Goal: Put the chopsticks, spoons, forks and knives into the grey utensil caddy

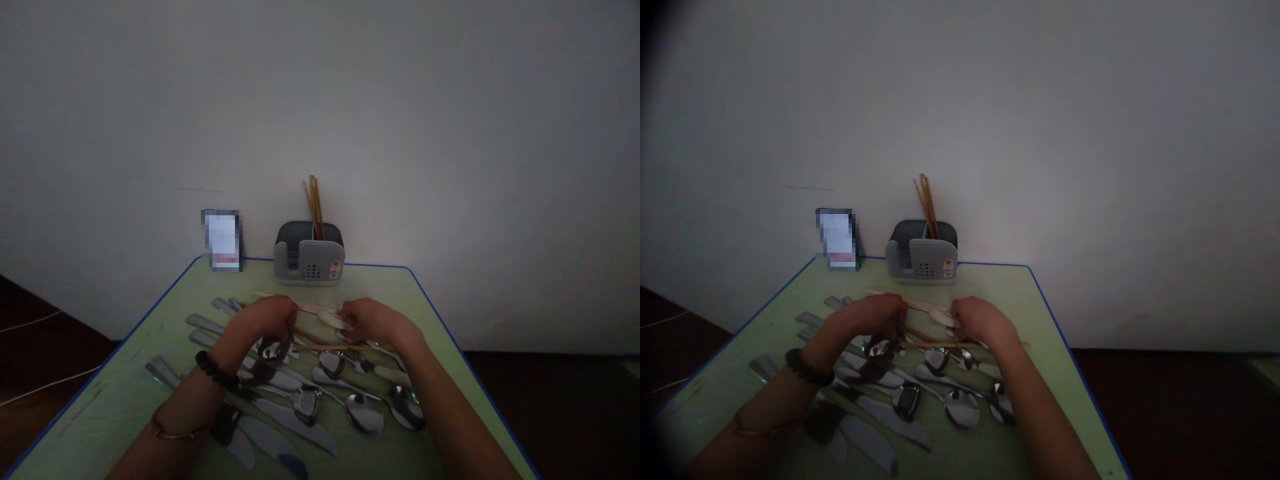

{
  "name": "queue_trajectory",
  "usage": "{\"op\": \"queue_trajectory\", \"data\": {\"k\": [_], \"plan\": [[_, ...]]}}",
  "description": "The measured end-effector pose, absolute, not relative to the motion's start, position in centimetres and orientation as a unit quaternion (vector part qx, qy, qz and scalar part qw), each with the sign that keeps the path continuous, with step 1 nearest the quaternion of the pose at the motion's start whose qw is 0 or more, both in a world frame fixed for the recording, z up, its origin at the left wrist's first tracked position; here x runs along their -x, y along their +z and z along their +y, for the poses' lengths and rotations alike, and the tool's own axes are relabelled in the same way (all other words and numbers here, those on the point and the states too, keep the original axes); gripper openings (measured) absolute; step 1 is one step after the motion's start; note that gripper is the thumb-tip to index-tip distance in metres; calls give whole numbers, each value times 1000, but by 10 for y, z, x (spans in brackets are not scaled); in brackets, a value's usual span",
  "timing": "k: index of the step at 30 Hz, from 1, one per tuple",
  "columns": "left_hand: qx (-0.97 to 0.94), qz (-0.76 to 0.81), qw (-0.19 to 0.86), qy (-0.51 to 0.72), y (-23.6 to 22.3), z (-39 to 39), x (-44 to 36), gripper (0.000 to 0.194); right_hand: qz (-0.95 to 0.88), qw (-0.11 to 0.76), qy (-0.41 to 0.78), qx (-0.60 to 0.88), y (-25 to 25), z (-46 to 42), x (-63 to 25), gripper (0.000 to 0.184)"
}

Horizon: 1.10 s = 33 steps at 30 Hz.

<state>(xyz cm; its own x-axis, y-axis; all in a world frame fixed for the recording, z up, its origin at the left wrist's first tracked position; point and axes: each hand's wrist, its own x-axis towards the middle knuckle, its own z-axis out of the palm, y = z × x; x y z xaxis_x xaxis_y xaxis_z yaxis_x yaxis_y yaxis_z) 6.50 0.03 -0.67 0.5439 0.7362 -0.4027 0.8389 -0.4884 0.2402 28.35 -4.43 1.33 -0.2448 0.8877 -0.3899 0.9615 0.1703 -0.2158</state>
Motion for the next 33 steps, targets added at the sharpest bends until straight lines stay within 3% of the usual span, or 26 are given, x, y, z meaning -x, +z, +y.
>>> {"op": "queue_trajectory", "data": {"k": [8, 14, 22, 26, 33], "plan": [[-855, 467, 181, -137, -8, 5, -64, 18, 744, 176, -198, -613, 13, -41, -286, 47], [-861, 451, 197, -125, -13, 11, -62, 22, 760, 128, -191, -608, 4, -36, -284, 33], [-869, 423, 229, -115, -16, 23, -48, 19, 778, 79, -209, -587, 4, -31, -289, 31], [-884, 395, 241, -61, -8, 25, -41, 16, 793, 47, -243, -557, 2, -31, -289, 38], [-897, 376, 230, 26, 10, 22, -35, 22, 803, -7, -289, -522, -3, -30, -290, 26]]}}
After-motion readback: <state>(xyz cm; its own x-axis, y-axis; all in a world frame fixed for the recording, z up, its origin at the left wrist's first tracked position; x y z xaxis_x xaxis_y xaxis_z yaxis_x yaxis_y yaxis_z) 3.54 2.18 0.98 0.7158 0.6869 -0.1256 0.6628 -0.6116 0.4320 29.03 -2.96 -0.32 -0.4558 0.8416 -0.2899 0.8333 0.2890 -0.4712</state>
